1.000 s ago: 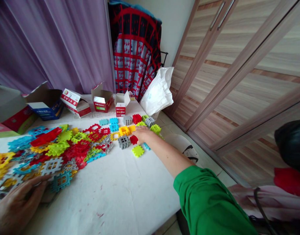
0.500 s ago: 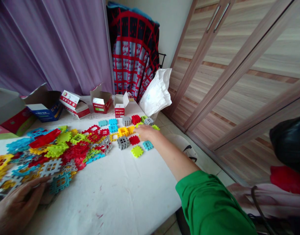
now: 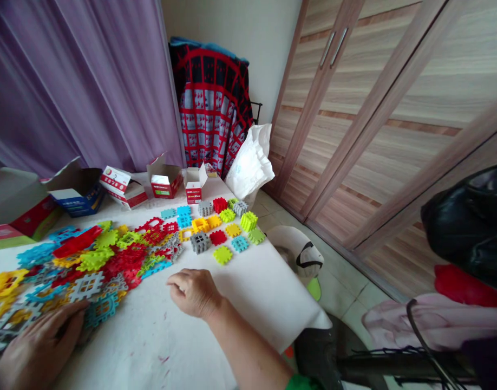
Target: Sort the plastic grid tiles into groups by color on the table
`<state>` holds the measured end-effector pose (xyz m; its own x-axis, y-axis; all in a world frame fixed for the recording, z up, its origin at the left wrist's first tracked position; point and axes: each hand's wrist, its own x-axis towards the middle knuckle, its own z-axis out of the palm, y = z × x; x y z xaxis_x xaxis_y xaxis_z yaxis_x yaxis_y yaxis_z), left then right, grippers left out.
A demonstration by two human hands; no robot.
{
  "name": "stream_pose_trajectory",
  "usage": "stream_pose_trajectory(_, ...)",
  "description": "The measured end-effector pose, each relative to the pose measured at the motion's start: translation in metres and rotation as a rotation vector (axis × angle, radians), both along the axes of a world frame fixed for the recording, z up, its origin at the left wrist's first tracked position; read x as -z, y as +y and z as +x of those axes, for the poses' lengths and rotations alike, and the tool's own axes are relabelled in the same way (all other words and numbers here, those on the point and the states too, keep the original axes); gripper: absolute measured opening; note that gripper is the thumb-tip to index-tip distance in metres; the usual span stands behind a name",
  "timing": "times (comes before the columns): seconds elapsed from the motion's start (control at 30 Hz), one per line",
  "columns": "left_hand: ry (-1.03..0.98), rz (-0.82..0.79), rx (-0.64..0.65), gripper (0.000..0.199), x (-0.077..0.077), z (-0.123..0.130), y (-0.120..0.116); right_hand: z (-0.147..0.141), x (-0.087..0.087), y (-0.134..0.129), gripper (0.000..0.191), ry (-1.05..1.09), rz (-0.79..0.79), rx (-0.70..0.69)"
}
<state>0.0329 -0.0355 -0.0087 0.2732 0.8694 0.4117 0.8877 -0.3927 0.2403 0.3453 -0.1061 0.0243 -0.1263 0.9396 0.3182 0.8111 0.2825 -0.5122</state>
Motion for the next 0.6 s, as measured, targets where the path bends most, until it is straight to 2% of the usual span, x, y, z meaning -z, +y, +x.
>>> stream_pose_trajectory(0.07,0.017,0.026,0.009,0.039,-0.008,0.006,-0.003,-0.011,0.008,-0.004,0.026,0.041,-0.026,-0.006)
stream_pose_trajectory(0.2,0.047,0.064,0.024,0.042,-0.018,0.014,-0.006,-0.011,0.014,-0.004,0.027,0.080,-0.091,0.014)
stream_pose_trajectory(0.4,0.123,0.078,0.057,0.045,-0.021,0.019,-0.008,-0.011,0.015,0.002,0.028,0.089,-0.135,0.127)
stream_pose_trajectory(0.6,0.156,0.125,0.028,0.046,-0.026,0.022,-0.017,-0.014,0.013,0.001,0.027,0.031,-0.103,0.159)
